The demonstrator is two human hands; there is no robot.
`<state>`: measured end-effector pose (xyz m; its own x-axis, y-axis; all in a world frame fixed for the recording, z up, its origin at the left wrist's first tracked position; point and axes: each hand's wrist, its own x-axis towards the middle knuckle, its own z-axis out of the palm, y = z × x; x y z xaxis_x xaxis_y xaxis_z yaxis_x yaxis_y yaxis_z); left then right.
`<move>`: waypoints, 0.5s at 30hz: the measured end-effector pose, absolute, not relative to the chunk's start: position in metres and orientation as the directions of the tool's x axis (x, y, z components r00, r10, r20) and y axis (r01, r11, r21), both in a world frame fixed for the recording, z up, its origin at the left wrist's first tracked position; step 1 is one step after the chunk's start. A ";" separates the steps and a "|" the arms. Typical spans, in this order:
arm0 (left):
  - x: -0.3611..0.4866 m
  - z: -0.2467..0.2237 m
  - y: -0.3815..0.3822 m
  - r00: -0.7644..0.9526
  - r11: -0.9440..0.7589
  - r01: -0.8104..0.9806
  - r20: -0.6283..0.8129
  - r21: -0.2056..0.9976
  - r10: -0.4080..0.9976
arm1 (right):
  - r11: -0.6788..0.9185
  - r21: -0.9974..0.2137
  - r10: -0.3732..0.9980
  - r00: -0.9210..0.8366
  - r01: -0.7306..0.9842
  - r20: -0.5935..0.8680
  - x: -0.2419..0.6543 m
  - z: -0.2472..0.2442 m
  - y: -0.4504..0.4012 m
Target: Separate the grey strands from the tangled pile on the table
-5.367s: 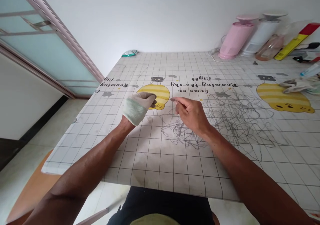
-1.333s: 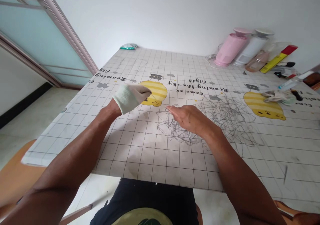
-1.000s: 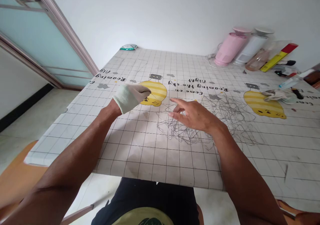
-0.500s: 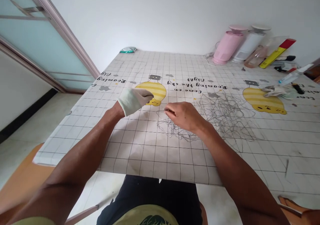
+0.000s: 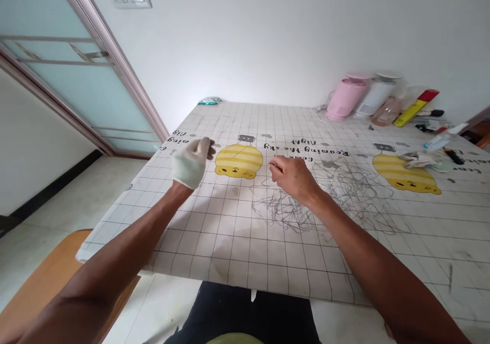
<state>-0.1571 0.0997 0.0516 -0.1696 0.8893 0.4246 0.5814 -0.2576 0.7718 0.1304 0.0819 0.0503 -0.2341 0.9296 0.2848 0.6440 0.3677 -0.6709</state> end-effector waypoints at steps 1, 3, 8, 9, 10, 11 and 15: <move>-0.156 0.043 0.094 -0.103 -0.313 0.608 0.464 0.729 0.880 | 0.348 -0.682 0.937 -0.214 0.643 0.277 0.128 0.052 0.089; -0.148 0.024 0.081 0.052 -0.424 0.604 0.498 0.675 0.866 | 0.307 -0.707 0.951 -0.175 0.637 0.256 0.120 0.054 0.108; -0.115 -0.006 0.058 0.478 -0.585 0.652 0.337 0.483 0.811 | 0.176 -0.758 0.984 -0.085 0.628 0.158 0.087 0.048 0.174; -0.110 -0.008 0.056 0.507 -0.580 0.660 0.286 0.478 0.813 | 0.138 -0.768 0.990 -0.065 0.626 0.125 0.080 0.045 0.189; -0.107 -0.010 0.055 0.535 -0.583 0.662 0.248 0.471 0.808 | 0.099 -0.773 0.994 -0.030 0.626 0.102 0.072 0.043 0.203; -0.104 -0.010 0.054 0.565 -0.594 0.660 0.218 0.460 0.796 | 0.069 -0.780 0.997 -0.007 0.622 0.082 0.064 0.040 0.218; -0.103 -0.009 0.054 0.655 -0.648 0.647 0.142 0.401 0.742 | 0.016 -0.782 0.998 0.040 0.623 0.052 0.036 0.030 0.272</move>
